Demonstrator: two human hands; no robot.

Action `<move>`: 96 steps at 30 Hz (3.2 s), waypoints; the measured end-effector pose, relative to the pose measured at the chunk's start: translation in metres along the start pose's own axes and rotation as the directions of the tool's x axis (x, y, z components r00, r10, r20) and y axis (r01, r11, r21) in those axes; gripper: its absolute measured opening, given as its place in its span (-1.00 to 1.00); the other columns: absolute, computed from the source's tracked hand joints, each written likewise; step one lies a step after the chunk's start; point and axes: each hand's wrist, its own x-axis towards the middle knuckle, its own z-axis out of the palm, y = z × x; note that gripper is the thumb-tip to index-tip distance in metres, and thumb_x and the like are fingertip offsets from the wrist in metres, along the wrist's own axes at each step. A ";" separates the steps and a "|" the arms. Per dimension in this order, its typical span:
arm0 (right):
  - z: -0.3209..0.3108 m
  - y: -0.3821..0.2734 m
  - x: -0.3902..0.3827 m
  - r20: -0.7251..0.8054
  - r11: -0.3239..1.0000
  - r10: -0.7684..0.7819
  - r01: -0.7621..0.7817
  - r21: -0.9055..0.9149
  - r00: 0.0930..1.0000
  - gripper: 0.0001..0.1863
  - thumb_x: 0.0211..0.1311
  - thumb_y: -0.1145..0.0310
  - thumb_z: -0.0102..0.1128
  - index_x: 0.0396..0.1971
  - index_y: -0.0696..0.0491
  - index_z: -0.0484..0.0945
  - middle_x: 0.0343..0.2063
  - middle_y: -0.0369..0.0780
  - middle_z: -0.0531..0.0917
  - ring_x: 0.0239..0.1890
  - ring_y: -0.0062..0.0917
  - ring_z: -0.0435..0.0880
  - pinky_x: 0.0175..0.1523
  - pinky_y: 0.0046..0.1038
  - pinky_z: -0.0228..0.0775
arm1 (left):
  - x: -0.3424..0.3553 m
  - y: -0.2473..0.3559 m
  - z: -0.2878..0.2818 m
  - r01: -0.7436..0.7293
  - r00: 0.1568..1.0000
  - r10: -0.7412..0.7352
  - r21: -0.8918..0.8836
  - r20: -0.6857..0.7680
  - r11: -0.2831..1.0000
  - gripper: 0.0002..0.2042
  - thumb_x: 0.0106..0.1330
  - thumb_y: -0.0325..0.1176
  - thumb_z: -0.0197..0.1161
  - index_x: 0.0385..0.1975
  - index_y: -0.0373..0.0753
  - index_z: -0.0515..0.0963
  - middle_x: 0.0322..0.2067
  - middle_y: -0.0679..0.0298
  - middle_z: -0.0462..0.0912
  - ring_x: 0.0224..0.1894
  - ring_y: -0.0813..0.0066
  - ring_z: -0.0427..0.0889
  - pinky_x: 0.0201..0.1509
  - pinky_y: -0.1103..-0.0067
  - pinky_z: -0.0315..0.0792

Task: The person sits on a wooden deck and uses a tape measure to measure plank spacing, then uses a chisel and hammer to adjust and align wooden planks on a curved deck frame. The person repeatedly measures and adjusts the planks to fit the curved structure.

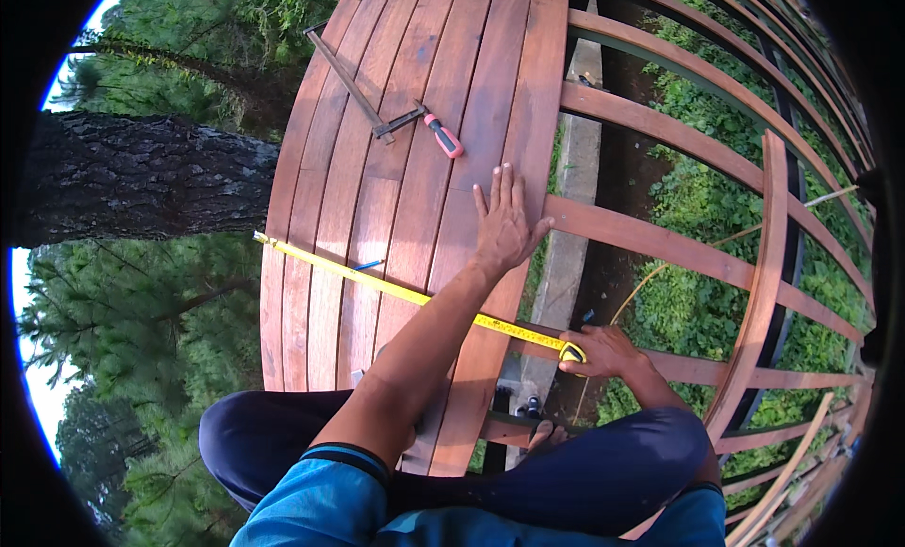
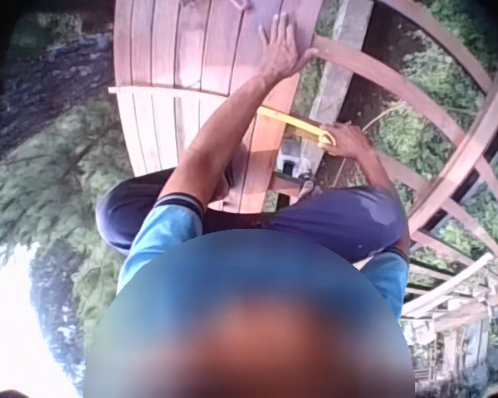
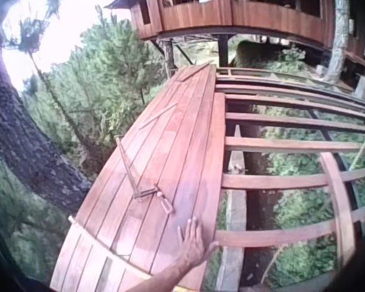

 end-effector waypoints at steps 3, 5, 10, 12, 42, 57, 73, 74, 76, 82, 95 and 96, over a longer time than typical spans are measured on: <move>0.001 0.002 0.001 0.028 0.999 0.026 -0.025 -0.039 0.999 -0.22 0.27 -0.43 0.17 0.37 -0.27 0.51 -0.06 0.05 0.70 -0.10 0.09 0.76 -0.02 0.08 0.57 | 0.042 -0.004 0.011 0.053 0.998 -0.052 0.032 -0.026 0.998 -0.01 0.49 0.33 0.01 0.63 -0.39 -0.06 0.67 -0.09 -0.19 0.71 -0.08 -0.29 0.66 -0.19 -0.40; 0.003 0.002 -0.005 0.085 0.996 0.081 -0.078 -0.032 0.993 -0.19 0.25 -0.45 0.18 0.37 -0.25 0.49 0.04 0.08 0.69 -0.05 0.08 0.76 0.01 0.06 0.59 | 0.049 -0.005 0.018 0.039 0.996 -0.029 0.120 -0.088 0.992 -0.03 0.50 0.36 -0.04 0.64 -0.34 -0.03 0.67 -0.07 -0.18 0.72 -0.06 -0.28 0.66 -0.19 -0.42; 0.016 -0.013 -0.035 0.027 0.987 0.105 -0.107 0.117 0.994 -0.27 0.26 -0.32 0.22 0.33 -0.22 0.54 -0.01 0.00 0.67 0.04 -0.03 0.71 0.12 -0.01 0.49 | 0.040 -0.009 0.021 -0.128 0.987 0.151 0.282 -0.060 0.951 -0.04 0.47 0.45 -0.08 0.67 -0.14 -0.01 0.68 0.02 -0.14 0.72 0.03 -0.26 0.67 -0.18 -0.44; 0.021 -0.023 -0.048 0.055 0.977 0.119 -0.127 0.173 0.991 -0.28 0.25 -0.30 0.23 0.33 -0.23 0.55 -0.04 0.00 0.67 0.05 -0.03 0.70 0.16 0.01 0.46 | 0.043 -0.011 0.018 -0.402 0.909 0.416 0.322 0.027 0.857 -0.06 0.46 0.46 -0.10 0.66 -0.08 0.03 0.68 0.09 -0.12 0.72 0.07 -0.24 0.68 -0.17 -0.45; 0.103 -0.273 -0.222 0.217 0.336 0.821 -0.755 0.563 0.528 -0.39 0.25 -0.21 0.32 0.20 -0.22 0.55 -0.22 -0.06 0.63 -0.34 -0.11 0.73 -0.25 -0.11 0.58 | 0.082 -0.011 0.019 -0.995 -0.039 0.856 -0.103 0.515 0.016 -0.22 0.13 0.52 0.24 -0.25 -0.23 0.78 0.12 0.16 0.72 0.68 -0.04 -0.02 0.61 -0.33 -0.33; 0.233 -0.676 -0.232 0.907 -0.860 0.422 -0.322 0.397 -0.010 -0.18 0.25 -0.54 0.08 0.22 -0.19 0.64 -0.30 -0.09 0.83 -0.21 -0.16 0.83 0.01 -0.15 0.62 | 0.094 -0.026 0.040 -1.000 -0.018 0.867 -0.018 0.498 -0.010 -0.27 0.18 0.43 0.26 -0.14 -0.25 0.71 0.14 0.21 0.70 0.66 0.02 0.09 0.68 -0.12 -0.14; 0.191 -0.674 -0.164 0.971 -0.981 0.188 -0.030 0.194 0.146 -0.34 0.41 -0.31 0.13 0.11 -0.02 0.69 -0.16 -0.02 0.82 -0.08 -0.15 0.82 0.10 -0.22 0.59 | 0.080 -0.006 0.024 -0.999 -0.037 0.858 0.006 0.512 -0.046 -0.16 0.52 0.41 -0.23 0.07 -0.35 0.66 0.23 0.03 0.64 0.65 -0.06 0.11 0.66 -0.16 -0.15; 0.180 -0.666 -0.171 0.977 -0.987 0.141 -0.048 0.151 0.162 -0.34 0.41 -0.30 0.13 0.10 -0.01 0.69 -0.16 -0.03 0.82 -0.08 -0.16 0.82 0.09 -0.22 0.60 | 0.079 -0.004 0.023 -0.999 -0.040 0.858 -0.014 0.512 -0.038 -0.16 0.53 0.41 -0.23 0.13 -0.33 0.65 0.27 0.08 0.62 0.66 -0.07 0.08 0.66 -0.16 -0.17; 0.160 -0.652 -0.182 0.981 -0.993 0.108 -0.030 0.114 0.160 -0.37 0.43 -0.26 0.14 0.07 0.04 0.69 -0.20 -0.05 0.83 -0.11 -0.20 0.83 0.05 -0.23 0.61 | 0.078 -0.003 0.022 -0.999 -0.032 0.839 -0.018 0.544 -0.026 -0.17 0.52 0.41 -0.22 0.14 -0.33 0.64 0.28 0.11 0.62 0.66 -0.06 0.07 0.65 -0.16 -0.17; 0.138 -0.631 -0.174 0.983 -0.988 0.149 -0.032 0.153 0.104 -0.43 0.45 -0.19 0.16 0.01 0.05 0.69 -0.26 -0.07 0.83 -0.13 -0.19 0.84 0.01 -0.20 0.61 | 0.079 -0.005 0.024 -1.000 -0.013 0.839 -0.009 0.544 -0.009 -0.19 0.53 0.39 -0.24 0.04 -0.30 0.68 0.23 0.09 0.63 0.67 -0.07 0.04 0.66 -0.16 -0.20; 0.150 -0.648 0.001 0.979 -0.942 0.203 0.269 0.203 -0.025 -0.49 0.35 -0.13 0.29 0.08 -0.06 0.67 -0.22 0.02 0.81 -0.08 0.03 0.80 0.00 -0.01 0.59 | 0.083 -0.018 0.036 -0.998 0.070 0.897 0.025 0.436 0.066 -0.49 0.32 0.18 0.28 -0.09 -0.18 0.70 0.23 0.16 0.66 0.68 0.16 0.06 0.69 -0.02 -0.18; 0.145 -0.648 0.000 0.977 -0.948 0.209 0.241 0.211 -0.030 -0.49 0.35 -0.14 0.29 0.08 -0.06 0.67 -0.23 0.01 0.81 -0.09 0.04 0.80 -0.01 0.00 0.60 | 0.083 -0.019 0.038 -0.998 0.051 0.916 -0.020 0.398 0.064 -0.51 0.32 0.19 0.28 -0.16 -0.19 0.69 0.27 0.13 0.64 0.68 0.17 0.06 0.69 -0.01 -0.16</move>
